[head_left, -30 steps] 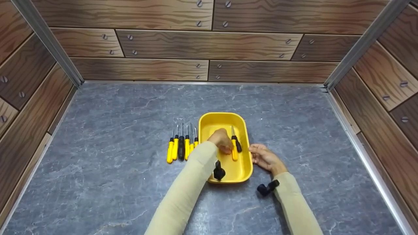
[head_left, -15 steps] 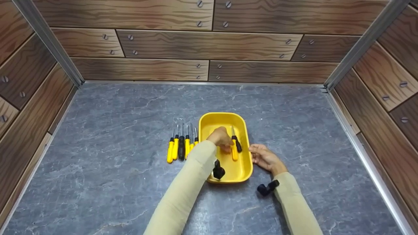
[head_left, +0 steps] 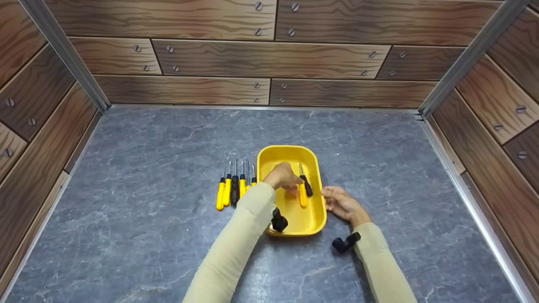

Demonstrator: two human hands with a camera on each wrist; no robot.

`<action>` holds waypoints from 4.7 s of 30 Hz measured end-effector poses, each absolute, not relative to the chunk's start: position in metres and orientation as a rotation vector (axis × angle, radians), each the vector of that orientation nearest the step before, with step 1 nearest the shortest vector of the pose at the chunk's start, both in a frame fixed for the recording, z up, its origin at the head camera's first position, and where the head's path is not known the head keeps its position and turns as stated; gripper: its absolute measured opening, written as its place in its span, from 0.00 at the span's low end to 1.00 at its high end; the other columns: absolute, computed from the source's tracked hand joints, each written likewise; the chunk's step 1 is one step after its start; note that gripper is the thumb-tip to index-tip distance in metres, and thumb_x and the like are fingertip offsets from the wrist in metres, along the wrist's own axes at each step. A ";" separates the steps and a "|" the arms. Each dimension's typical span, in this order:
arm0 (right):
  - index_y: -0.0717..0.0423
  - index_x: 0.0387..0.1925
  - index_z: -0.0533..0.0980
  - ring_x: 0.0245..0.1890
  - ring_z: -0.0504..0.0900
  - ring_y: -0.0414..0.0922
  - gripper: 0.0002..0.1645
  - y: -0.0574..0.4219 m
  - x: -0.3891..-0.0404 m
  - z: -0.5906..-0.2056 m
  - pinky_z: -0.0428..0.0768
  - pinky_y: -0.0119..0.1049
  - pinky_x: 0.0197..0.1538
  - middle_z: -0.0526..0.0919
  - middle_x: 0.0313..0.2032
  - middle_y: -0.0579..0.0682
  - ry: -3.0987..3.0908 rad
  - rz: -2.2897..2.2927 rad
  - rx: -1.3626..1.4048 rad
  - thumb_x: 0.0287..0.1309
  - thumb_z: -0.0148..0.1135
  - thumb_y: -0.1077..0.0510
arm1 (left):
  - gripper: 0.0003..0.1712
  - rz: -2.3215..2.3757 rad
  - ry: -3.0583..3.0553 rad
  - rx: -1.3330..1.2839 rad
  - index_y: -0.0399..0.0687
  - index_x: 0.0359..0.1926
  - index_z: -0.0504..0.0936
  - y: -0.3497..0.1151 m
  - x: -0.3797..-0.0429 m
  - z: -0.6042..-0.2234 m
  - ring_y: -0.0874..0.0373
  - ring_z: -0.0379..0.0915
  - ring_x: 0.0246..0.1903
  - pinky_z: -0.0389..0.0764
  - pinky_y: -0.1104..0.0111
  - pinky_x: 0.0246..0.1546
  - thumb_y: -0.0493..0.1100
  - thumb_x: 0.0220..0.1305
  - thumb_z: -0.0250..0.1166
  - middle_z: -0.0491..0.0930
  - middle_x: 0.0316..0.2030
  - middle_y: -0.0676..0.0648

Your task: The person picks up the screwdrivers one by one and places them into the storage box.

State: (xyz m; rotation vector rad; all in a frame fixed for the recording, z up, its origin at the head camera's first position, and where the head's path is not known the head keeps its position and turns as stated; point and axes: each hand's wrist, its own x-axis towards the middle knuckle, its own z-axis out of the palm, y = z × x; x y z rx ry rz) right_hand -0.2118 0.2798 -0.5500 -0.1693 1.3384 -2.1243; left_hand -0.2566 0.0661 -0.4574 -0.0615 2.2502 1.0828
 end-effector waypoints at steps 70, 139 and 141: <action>0.51 0.27 0.78 0.19 0.79 0.32 0.21 0.278 -0.210 -0.545 0.77 0.19 0.23 0.84 0.21 0.41 1.332 -2.117 -0.158 0.72 0.42 0.64 | 0.13 1.758 2.097 0.074 0.23 0.45 0.78 -0.019 -0.228 -0.449 0.67 0.78 0.21 0.88 0.72 0.34 0.33 0.69 0.54 0.79 0.25 0.48; 0.51 0.27 0.78 0.17 0.78 0.33 0.19 0.277 -0.212 -0.546 0.74 0.19 0.21 0.83 0.20 0.41 1.367 -2.114 -0.087 0.71 0.44 0.64 | 0.16 1.849 2.185 -0.256 0.19 0.49 0.76 -0.118 -0.223 -0.491 0.67 0.77 0.21 0.87 0.75 0.31 0.31 0.66 0.55 0.83 0.27 0.44; 0.51 0.27 0.78 0.17 0.78 0.33 0.20 0.277 -0.211 -0.545 0.74 0.19 0.20 0.83 0.20 0.41 1.363 -2.114 -0.084 0.71 0.43 0.64 | 0.16 1.842 2.183 -0.252 0.19 0.49 0.76 -0.121 -0.223 -0.491 0.67 0.77 0.21 0.87 0.74 0.31 0.31 0.66 0.55 0.83 0.27 0.46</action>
